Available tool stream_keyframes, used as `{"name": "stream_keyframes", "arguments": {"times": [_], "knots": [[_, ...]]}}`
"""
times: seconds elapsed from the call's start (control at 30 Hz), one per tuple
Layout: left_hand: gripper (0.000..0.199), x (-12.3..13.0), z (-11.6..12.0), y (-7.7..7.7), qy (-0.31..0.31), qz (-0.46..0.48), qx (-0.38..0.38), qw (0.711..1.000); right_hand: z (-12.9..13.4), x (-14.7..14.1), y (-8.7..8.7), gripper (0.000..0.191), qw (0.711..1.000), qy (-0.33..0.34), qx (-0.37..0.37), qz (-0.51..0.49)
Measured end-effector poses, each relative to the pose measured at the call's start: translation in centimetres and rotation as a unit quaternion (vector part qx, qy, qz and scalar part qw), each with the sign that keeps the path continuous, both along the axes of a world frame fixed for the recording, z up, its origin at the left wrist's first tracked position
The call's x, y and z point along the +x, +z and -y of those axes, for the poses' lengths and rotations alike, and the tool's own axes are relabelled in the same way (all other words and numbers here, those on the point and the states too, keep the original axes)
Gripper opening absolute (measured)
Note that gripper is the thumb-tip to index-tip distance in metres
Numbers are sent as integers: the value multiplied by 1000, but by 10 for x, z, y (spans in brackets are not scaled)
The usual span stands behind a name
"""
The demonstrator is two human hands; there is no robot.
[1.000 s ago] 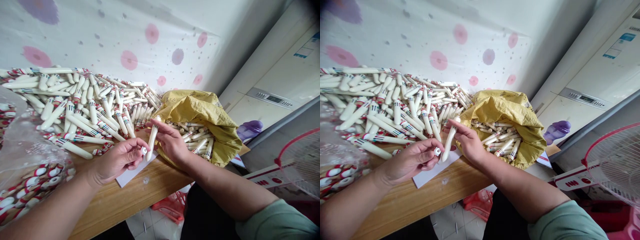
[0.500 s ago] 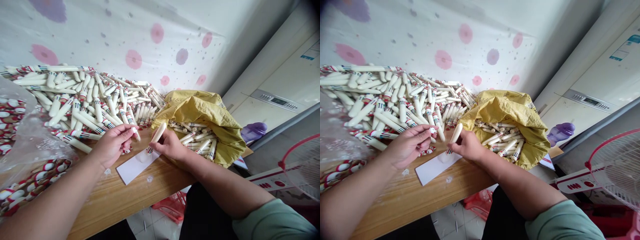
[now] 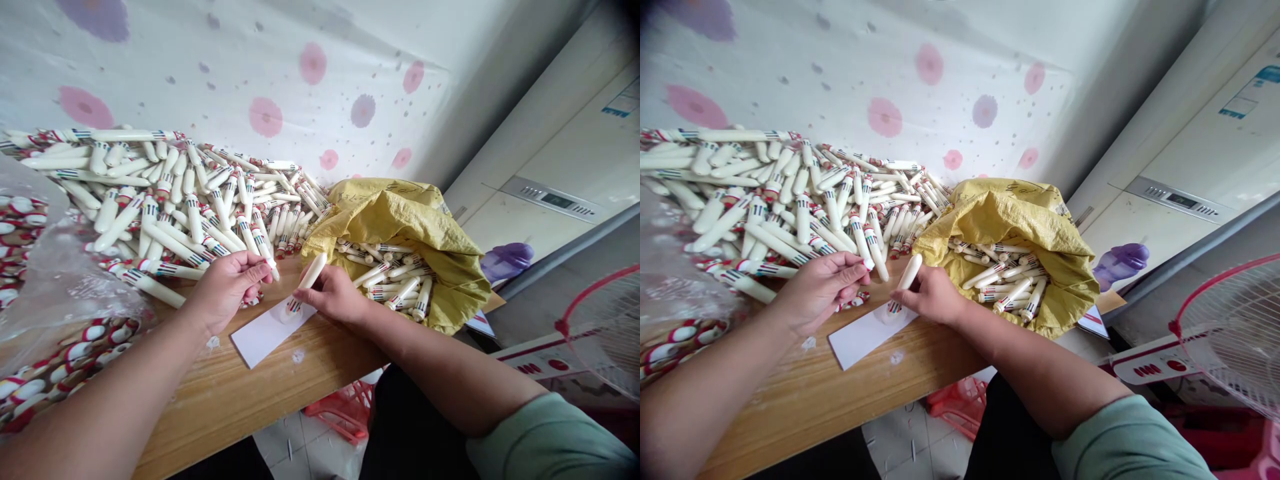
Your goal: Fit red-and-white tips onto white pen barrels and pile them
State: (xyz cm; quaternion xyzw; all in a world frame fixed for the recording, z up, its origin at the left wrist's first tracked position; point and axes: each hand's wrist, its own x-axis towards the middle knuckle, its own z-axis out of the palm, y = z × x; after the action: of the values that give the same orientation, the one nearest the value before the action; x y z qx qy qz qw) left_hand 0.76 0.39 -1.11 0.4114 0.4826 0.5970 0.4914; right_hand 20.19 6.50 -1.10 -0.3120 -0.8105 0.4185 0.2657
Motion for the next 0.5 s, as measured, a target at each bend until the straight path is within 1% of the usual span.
{"name": "stream_keyframes", "arguments": {"times": [0.07, 0.1, 0.2, 0.27, 0.33, 0.5], "knots": [[26, 0, 0, 0, -7, -39, -9, 999, -2, 1, 6, 22, 995, -26, -70, -68], [26, 1, 1, -1, -17, -57, -11, 998, -3, 1, 9, 23, 988, -39, -105, -111], [27, 3, 2, -4, -69, -84, -8, 994, -5, 1, 19, 26, 954, -79, -174, -233], [28, 6, 3, -6, -107, -76, -14, 991, -5, 0, 24, 26, 933, -99, -187, -292], [28, 10, 4, -8, -128, -57, -25, 990, -4, 0, 27, 25, 922, -105, -186, -323], [32, 17, 7, -8, -131, -28, -30, 991, -1, -3, 29, 22, 919, -104, -165, -343]]}}
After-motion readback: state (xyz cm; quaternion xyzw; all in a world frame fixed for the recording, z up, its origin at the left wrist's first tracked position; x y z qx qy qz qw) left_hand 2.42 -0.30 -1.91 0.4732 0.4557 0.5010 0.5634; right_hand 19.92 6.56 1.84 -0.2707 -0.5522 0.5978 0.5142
